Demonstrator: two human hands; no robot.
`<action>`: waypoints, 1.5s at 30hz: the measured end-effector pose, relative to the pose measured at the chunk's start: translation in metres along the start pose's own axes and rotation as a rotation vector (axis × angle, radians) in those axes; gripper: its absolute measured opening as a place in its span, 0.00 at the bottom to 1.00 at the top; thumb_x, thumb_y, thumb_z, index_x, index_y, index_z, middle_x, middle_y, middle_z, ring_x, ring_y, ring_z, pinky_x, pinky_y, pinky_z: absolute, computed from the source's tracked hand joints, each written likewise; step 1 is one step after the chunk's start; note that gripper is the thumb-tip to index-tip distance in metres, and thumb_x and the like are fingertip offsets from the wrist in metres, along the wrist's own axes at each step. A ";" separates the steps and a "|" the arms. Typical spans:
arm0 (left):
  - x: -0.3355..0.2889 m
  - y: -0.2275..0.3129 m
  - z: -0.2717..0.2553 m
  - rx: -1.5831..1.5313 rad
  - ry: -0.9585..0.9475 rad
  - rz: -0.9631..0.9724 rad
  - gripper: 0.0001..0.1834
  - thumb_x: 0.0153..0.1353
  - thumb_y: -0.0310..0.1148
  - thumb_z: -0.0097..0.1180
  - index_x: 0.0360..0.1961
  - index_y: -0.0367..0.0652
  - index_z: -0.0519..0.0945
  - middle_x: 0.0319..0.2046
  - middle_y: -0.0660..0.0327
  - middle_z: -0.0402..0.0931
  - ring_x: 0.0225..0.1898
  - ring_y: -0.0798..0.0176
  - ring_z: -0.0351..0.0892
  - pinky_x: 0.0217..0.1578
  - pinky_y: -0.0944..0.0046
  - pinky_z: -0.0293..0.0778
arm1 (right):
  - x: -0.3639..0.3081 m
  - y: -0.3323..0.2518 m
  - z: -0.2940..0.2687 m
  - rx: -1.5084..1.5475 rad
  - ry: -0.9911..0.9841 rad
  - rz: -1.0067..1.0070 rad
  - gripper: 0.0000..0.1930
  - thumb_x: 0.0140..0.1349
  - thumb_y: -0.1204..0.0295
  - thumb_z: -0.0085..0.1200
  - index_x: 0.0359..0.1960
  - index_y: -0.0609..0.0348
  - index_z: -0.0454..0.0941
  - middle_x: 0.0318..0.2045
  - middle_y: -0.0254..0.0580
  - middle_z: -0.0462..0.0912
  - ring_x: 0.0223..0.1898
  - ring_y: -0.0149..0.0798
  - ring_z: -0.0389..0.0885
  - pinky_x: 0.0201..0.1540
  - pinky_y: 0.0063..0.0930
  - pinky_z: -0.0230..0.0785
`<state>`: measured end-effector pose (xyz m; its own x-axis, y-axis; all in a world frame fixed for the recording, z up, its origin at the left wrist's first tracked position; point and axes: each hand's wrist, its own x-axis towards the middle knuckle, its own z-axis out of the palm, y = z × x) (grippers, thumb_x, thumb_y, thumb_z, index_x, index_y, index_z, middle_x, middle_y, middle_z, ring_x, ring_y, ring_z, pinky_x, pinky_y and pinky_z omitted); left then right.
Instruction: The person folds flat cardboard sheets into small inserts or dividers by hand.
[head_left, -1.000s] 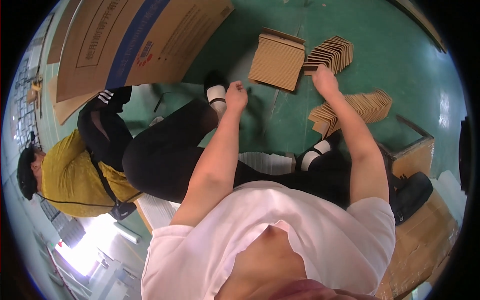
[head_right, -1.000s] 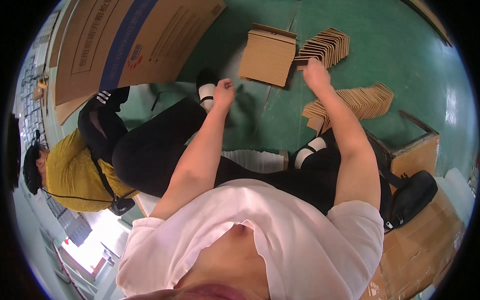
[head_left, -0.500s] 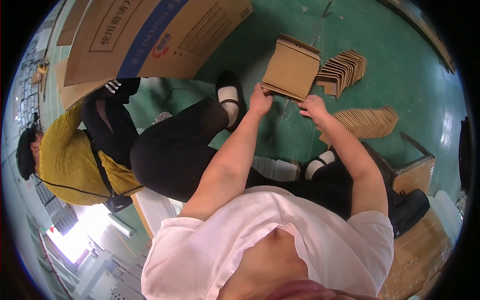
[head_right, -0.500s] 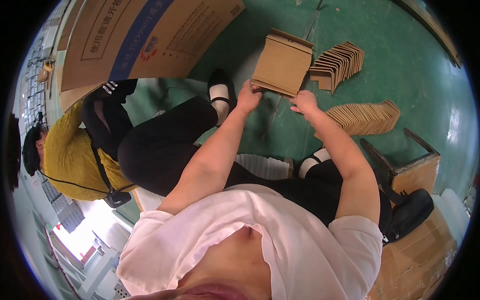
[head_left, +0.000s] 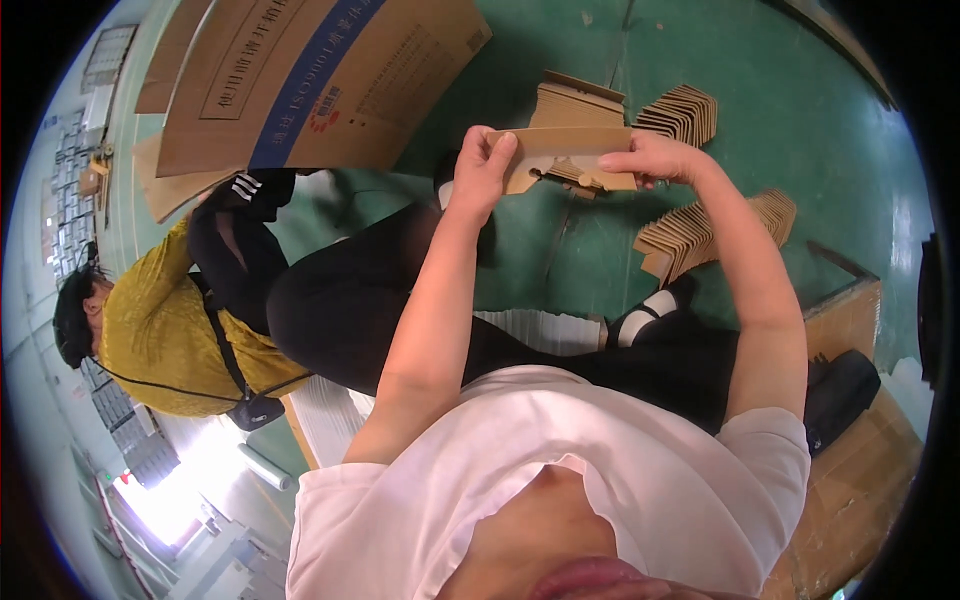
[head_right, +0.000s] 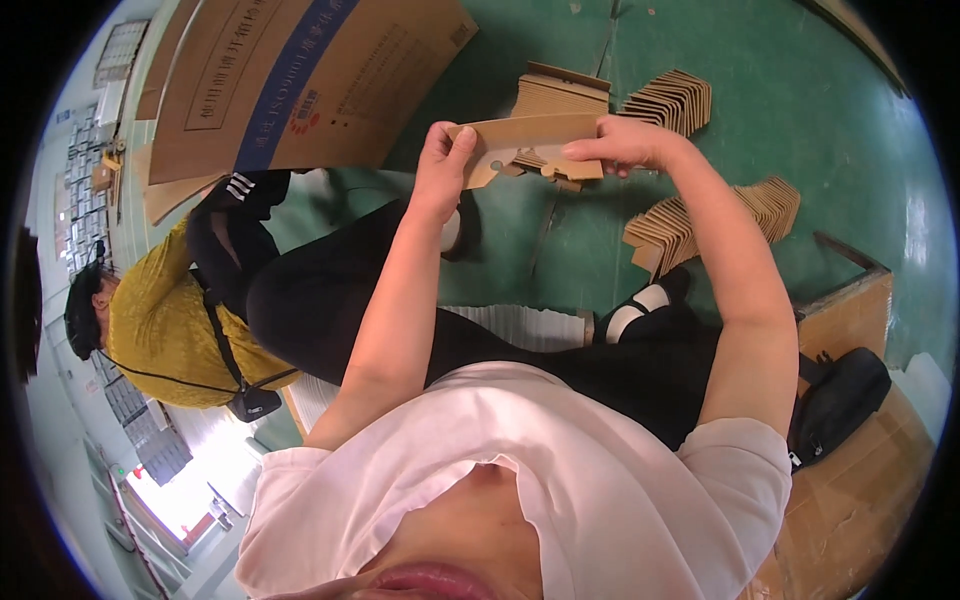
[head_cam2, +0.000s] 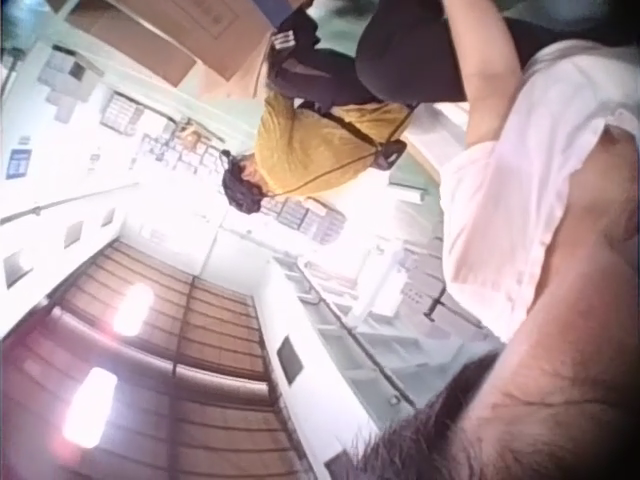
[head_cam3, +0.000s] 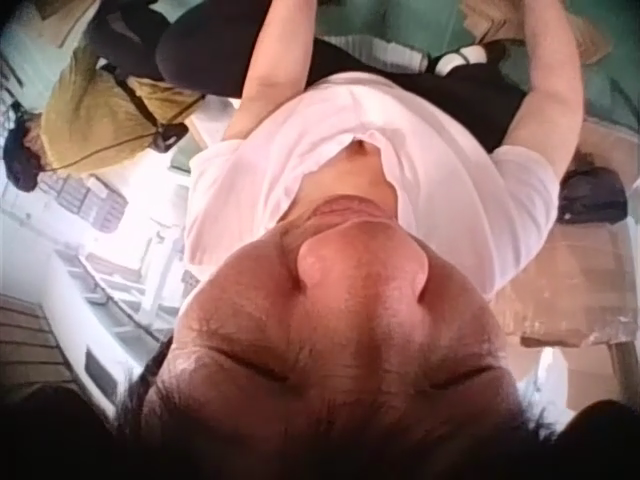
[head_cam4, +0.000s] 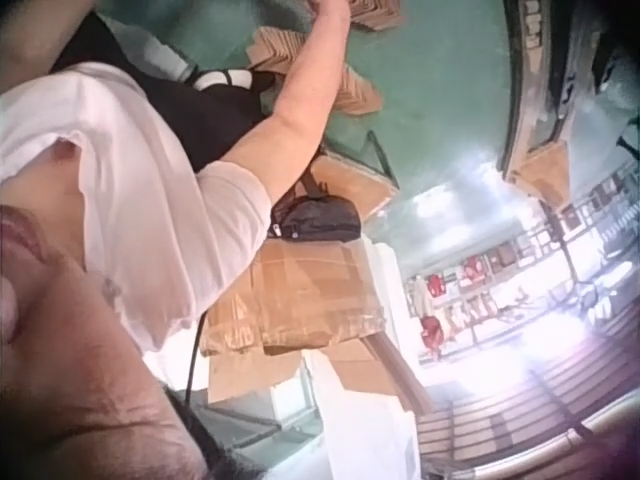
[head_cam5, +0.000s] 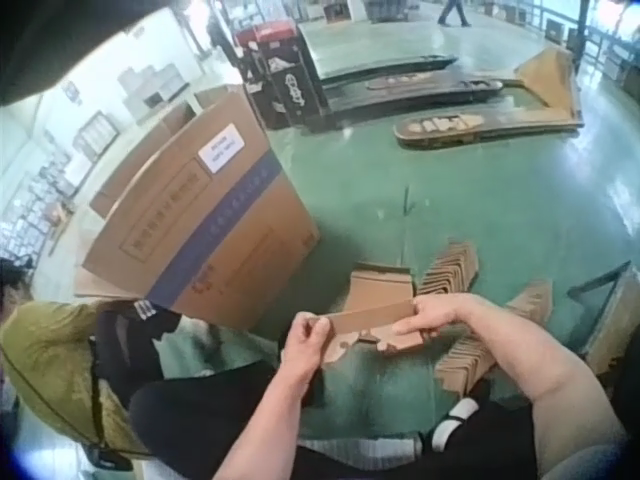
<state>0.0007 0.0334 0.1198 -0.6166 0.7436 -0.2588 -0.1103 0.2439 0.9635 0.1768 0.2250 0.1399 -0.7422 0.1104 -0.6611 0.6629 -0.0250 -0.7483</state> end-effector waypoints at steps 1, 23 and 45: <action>-0.005 0.014 -0.001 0.006 0.009 0.013 0.13 0.59 0.41 0.52 0.33 0.42 0.69 0.26 0.67 0.67 0.30 0.74 0.63 0.35 0.71 0.64 | -0.003 -0.010 0.004 -0.040 -0.041 0.017 0.17 0.52 0.57 0.57 0.35 0.55 0.74 0.21 0.27 0.73 0.20 0.21 0.66 0.18 0.14 0.59; -0.046 0.070 0.029 -0.222 0.058 0.117 0.10 0.62 0.27 0.35 0.43 0.41 0.53 0.28 0.57 0.66 0.14 0.72 0.62 0.11 0.74 0.60 | 0.011 -0.050 0.088 0.485 0.460 -0.590 0.15 0.60 0.60 0.50 0.37 0.60 0.76 0.24 0.32 0.76 0.23 0.25 0.72 0.23 0.21 0.66; -0.040 0.013 0.034 0.078 0.001 -0.005 0.13 0.61 0.30 0.41 0.44 0.35 0.57 0.20 0.58 0.71 0.11 0.70 0.66 0.12 0.71 0.63 | -0.026 -0.041 0.002 -0.156 0.045 -0.246 0.15 0.50 0.63 0.57 0.34 0.60 0.72 0.26 0.34 0.75 0.27 0.23 0.71 0.27 0.20 0.65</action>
<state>0.0505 0.0284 0.1403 -0.6172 0.7412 -0.2638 -0.0528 0.2955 0.9539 0.1685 0.2207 0.1879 -0.8797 0.1386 -0.4549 0.4732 0.1603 -0.8663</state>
